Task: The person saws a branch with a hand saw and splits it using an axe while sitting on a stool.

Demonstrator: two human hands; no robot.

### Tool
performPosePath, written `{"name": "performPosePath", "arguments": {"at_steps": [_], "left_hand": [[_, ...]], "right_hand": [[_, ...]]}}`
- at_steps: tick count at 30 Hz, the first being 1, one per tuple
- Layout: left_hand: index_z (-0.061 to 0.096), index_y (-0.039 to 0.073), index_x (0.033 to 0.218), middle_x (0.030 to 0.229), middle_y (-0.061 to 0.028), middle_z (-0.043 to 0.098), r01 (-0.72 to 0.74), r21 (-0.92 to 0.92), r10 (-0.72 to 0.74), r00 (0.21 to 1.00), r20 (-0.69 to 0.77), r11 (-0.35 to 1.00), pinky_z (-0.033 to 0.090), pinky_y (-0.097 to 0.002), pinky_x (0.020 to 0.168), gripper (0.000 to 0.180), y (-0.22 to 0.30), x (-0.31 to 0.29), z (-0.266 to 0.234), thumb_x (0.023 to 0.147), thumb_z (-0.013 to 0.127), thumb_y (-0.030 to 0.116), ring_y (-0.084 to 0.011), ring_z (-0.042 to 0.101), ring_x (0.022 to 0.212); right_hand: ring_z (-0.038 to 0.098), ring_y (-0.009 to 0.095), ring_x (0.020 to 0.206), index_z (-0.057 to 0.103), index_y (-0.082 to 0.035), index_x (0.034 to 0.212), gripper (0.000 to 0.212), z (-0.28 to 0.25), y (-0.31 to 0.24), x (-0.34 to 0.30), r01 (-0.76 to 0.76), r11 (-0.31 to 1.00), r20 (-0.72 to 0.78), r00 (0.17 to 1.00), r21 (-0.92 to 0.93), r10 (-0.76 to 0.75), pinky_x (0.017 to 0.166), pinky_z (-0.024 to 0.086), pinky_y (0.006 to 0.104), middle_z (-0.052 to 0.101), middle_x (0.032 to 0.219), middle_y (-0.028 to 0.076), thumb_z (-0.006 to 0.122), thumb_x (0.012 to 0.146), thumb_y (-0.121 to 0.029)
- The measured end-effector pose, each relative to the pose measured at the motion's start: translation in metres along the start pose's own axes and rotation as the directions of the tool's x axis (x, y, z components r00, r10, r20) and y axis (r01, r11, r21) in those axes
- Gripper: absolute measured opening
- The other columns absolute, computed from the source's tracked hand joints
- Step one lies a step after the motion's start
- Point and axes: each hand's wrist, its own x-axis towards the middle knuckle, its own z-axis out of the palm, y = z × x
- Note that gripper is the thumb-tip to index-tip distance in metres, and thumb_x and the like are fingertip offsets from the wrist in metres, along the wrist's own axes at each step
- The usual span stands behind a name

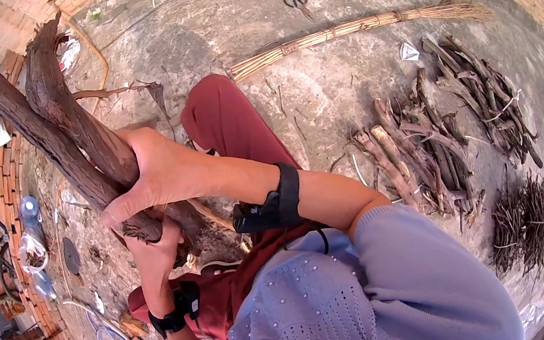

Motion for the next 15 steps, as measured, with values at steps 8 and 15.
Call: {"name": "performPosePath", "arguments": {"at_steps": [8, 15], "left_hand": [[0.039, -0.004, 0.121, 0.109, -0.0167, 0.051, -0.305, 0.112, 0.250, 0.903, 0.349, 0.946, 0.037, -0.0352, 0.090, 0.057, 0.016, 0.035, 0.095, 0.072, 0.062, 0.013, -0.0252, 0.050, 0.103], [0.052, -0.003, 0.107, 0.089, -0.0090, 0.060, -0.060, -0.024, 0.064, 0.961, 0.269, 0.998, 0.048, -0.0247, 0.070, 0.023, -0.037, 0.044, 0.093, 0.085, 0.047, -0.002, -0.0143, 0.059, 0.077]], "right_hand": [[0.055, 0.013, 0.065, 0.056, 0.005, 0.090, 0.039, -0.134, -0.101, -0.062, 0.021, 0.812, -0.289, 0.929, -0.584, -0.231, 0.060, 0.046, 0.0277, 0.060, 0.072, 0.009, 0.072, 0.061, -0.016], [0.062, 0.013, 0.069, 0.062, 0.003, 0.089, 0.022, -0.245, -0.248, -0.170, -0.203, 0.731, -0.608, 0.716, -0.651, -0.343, 0.060, 0.052, 0.0250, 0.064, 0.079, 0.010, 0.059, 0.080, -0.017]]}}
